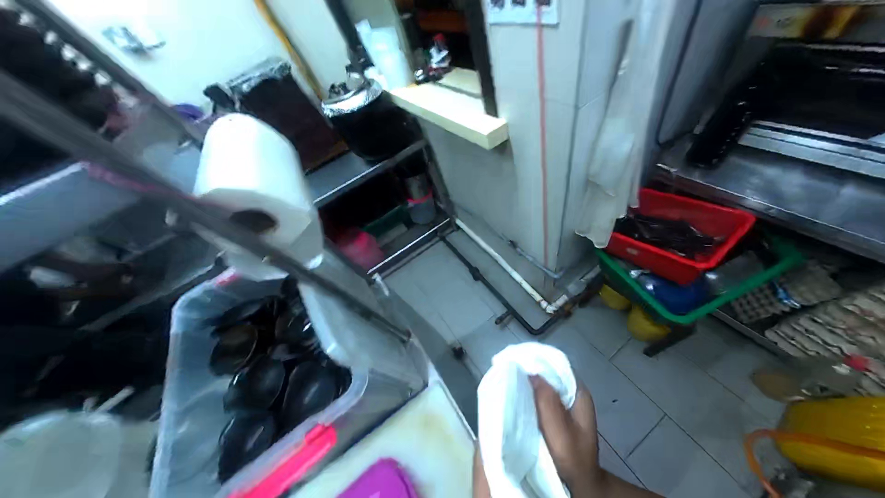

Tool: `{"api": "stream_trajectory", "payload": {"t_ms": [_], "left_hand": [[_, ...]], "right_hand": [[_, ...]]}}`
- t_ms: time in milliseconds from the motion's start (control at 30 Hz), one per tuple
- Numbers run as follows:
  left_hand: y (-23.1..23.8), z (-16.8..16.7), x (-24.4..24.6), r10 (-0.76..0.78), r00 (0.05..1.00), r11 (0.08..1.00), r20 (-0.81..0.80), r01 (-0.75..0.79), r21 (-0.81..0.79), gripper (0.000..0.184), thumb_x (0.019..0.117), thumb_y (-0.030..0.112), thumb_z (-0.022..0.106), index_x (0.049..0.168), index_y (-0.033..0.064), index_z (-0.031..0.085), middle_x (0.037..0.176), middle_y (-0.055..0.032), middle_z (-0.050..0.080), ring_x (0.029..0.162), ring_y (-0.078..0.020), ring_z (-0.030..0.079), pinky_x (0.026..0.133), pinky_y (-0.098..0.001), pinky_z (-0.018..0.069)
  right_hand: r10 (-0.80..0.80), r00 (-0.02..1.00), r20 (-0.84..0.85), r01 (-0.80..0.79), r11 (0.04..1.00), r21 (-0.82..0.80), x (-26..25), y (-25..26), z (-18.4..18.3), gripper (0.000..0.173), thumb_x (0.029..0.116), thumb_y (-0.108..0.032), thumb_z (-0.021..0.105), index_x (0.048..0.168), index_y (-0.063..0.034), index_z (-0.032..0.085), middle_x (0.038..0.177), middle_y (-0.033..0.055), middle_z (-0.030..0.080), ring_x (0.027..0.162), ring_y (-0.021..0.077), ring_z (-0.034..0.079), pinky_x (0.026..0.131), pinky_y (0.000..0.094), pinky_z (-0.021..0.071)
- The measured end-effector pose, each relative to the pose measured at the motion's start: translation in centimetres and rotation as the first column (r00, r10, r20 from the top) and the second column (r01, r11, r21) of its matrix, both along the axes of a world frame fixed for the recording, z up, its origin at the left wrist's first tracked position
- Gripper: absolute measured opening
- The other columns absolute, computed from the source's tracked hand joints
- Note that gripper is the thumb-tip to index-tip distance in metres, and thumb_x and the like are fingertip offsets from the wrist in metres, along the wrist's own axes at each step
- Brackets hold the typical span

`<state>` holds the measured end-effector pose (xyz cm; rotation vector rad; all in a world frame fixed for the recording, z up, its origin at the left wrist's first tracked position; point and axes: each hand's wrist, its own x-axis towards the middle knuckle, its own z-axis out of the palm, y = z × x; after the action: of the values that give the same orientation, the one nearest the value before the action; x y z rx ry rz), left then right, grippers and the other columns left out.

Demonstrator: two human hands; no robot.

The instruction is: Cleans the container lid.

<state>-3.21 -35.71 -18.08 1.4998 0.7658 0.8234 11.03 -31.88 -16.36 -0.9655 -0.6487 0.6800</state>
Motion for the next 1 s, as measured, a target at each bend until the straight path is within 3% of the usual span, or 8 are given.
{"api": "stream_trajectory", "payload": {"t_ms": [100,200,367,533,600,767,867,1000], "left_hand": [[-0.4,0.1,0.3,0.063,0.996,0.993,-0.059,-0.057,0.102,0.095,0.0820,0.018,0.083,0.151,-0.0167,0.027,0.156,-0.0279,0.037,0.143,-0.0170,0.043,0.119,-0.0320,0.0375],[-0.4,-1.0,-1.1,0.273,0.962,0.962,0.014,-0.273,-0.012,0.058,0.0861,-0.004,0.068,0.141,-0.0100,0.050,0.139,-0.0173,0.059,0.126,-0.0134,0.059,0.109,-0.0317,0.0497],[-0.9,-2.3,-7.4,0.582,0.807,0.791,0.099,-0.535,-0.296,0.034,0.0939,-0.005,0.053,0.125,-0.0012,0.065,0.127,-0.0097,0.067,0.112,-0.0145,0.067,0.097,-0.0359,0.0575],[-3.4,-2.9,-11.8,0.557,0.815,0.790,0.158,-0.463,-0.402,0.028,0.0962,-0.003,0.053,0.121,-0.0019,0.067,0.135,-0.0111,0.063,0.120,-0.0175,0.063,0.101,-0.0369,0.0550],[-4.5,-1.8,-13.4,0.555,0.814,0.733,0.170,-0.383,-0.562,0.030,0.0938,-0.004,0.052,0.123,0.0013,0.058,0.114,-0.0061,0.068,0.099,-0.0115,0.068,0.086,-0.0321,0.0592],[-7.7,-3.6,-24.4,0.416,0.815,0.746,0.403,-0.053,-0.663,0.078,0.0875,0.010,0.060,0.153,0.0082,0.019,0.132,-0.0110,0.059,0.115,-0.0201,0.064,0.097,-0.0414,0.0548],[-10.2,-6.6,-30.8,0.554,0.822,0.743,-0.129,-0.558,-0.369,0.072,0.0909,0.022,0.066,0.155,0.0086,0.035,0.147,-0.0091,0.054,0.129,-0.0191,0.058,0.102,-0.0405,0.0540],[-13.3,-13.7,-36.5,0.671,0.331,0.570,-0.664,-0.802,0.177,0.069,0.0863,0.040,0.065,0.148,0.0121,0.051,0.149,-0.0201,0.050,0.137,-0.0413,0.047,0.107,-0.0631,0.0422]], "right_hand": [[0.160,0.986,-0.050,-0.163,0.983,-0.079,-1.0,-0.7,-1.4,0.029,0.1047,-0.013,0.051,0.127,0.0053,0.051,0.102,-0.0048,0.072,0.093,-0.0003,0.070,0.087,0.0206,0.0598],[0.475,0.880,0.000,-0.466,0.863,-0.196,0.5,-1.7,-2.7,0.041,0.1018,-0.017,0.056,0.137,0.0008,0.047,0.109,-0.0016,0.072,0.096,0.0077,0.071,0.087,0.0298,0.0625],[0.419,0.524,0.742,-0.488,0.861,-0.143,5.4,-2.9,-5.6,0.037,0.1028,-0.046,0.057,0.127,-0.0205,0.068,0.130,-0.0046,0.065,0.128,0.0106,0.057,0.107,0.0331,0.0488],[0.463,0.285,0.839,-0.625,0.753,-0.204,-3.8,-5.1,-4.4,0.096,0.0763,-0.074,0.073,0.158,-0.0413,0.033,0.172,0.0036,0.014,0.158,0.0271,0.014,0.127,0.0536,0.0211],[0.499,0.186,0.846,-0.655,0.705,-0.272,-10.3,-7.0,-7.2,0.095,0.0794,-0.074,0.071,0.154,-0.0242,0.042,0.168,0.0223,0.021,0.157,0.0373,0.016,0.126,0.0582,0.0214],[0.464,0.283,0.839,-0.617,0.758,-0.211,-20.7,-8.6,-13.7,0.050,0.1029,-0.045,0.057,0.147,-0.0204,0.053,0.158,0.0087,0.045,0.148,0.0177,0.041,0.122,0.0389,0.0375],[0.381,0.239,0.893,-0.417,0.871,-0.260,-24.2,-6.3,-14.7,0.043,0.1013,-0.034,0.061,0.134,-0.0064,0.067,0.146,0.0199,0.057,0.138,0.0332,0.053,0.114,0.0520,0.0448],[0.432,-0.100,0.896,-0.178,0.879,-0.443,-25.5,-2.4,-17.6,0.055,0.1042,-0.048,0.046,0.146,-0.0137,0.059,0.160,0.0127,0.044,0.152,0.0401,0.031,0.119,0.0681,0.0256]]}}
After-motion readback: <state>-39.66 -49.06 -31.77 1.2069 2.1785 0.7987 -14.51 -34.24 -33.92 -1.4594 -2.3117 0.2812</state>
